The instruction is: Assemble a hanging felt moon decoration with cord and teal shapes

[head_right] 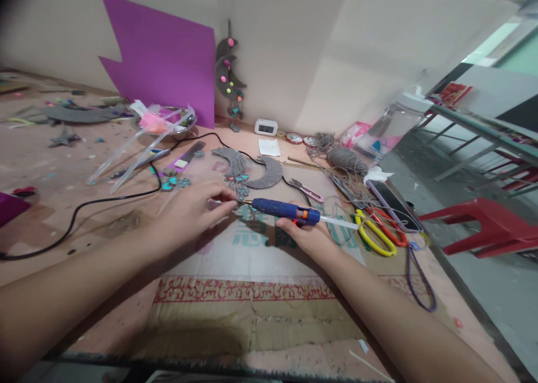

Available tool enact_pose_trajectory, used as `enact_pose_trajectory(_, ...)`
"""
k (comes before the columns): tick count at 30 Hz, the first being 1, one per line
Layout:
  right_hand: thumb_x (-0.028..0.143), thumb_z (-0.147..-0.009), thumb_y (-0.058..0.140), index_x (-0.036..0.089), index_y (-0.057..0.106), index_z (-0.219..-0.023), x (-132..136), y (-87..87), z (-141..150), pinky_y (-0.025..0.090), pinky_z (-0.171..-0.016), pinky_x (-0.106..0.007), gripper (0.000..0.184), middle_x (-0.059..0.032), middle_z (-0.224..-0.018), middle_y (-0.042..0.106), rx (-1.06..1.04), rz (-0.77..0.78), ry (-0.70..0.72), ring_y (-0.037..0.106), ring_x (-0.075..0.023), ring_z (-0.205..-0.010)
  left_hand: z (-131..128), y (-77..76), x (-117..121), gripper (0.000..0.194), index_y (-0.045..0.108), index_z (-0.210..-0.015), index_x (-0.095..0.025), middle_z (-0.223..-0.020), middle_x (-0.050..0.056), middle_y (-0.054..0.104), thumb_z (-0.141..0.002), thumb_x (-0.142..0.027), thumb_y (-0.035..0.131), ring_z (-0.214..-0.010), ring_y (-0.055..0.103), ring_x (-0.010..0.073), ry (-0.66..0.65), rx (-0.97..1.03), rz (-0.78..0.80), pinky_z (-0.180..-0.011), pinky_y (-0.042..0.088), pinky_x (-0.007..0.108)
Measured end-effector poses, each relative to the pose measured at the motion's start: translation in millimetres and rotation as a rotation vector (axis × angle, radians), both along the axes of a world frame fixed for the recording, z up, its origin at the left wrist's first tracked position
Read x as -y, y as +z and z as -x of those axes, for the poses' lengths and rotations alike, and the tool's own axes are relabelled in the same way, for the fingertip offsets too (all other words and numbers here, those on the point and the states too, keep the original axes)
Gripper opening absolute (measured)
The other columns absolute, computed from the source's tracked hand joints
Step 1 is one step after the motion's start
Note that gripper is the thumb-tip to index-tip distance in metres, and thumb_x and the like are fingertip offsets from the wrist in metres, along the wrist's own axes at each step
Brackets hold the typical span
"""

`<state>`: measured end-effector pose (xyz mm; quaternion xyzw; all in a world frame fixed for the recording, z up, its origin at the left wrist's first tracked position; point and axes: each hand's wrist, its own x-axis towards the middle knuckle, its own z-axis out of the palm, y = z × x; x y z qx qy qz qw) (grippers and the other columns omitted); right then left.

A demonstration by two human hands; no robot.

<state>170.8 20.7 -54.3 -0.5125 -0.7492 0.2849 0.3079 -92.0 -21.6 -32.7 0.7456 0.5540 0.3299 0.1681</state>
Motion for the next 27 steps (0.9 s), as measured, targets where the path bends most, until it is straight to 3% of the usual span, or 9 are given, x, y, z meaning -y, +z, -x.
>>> enact_pose_trajectory(17,0.059,-0.069,0.064,0.025,0.064,-0.068,2.0,3.2,3.9,0.058,-0.064,-0.039,0.034,-0.0057,-0.066,0.068,0.008,-0.001,-0.066,0.067,-0.0273,-0.065,1.0,-3.3,-1.0,0.017,0.071,-0.094,-0.019,-0.096,0.003,0.072,-0.093,-0.031,0.058,-0.091,0.065,0.0200,-0.016,-0.013,-0.024,-0.083,0.048,0.033)
enact_pose_trajectory(27,0.057,-0.070,0.064,0.025,0.065,-0.069,3.0,4.5,4.1,0.059,-0.064,-0.035,0.032,-0.0029,-0.066,0.069,0.013,-0.020,-0.074,0.067,-0.0254,-0.065,1.3,-2.2,-1.1,0.017,0.071,-0.095,-0.020,-0.098,0.004,0.073,-0.094,-0.031,0.058,-0.093,0.065,0.0209,-0.014,-0.033,-0.031,-0.085,0.049,0.034)
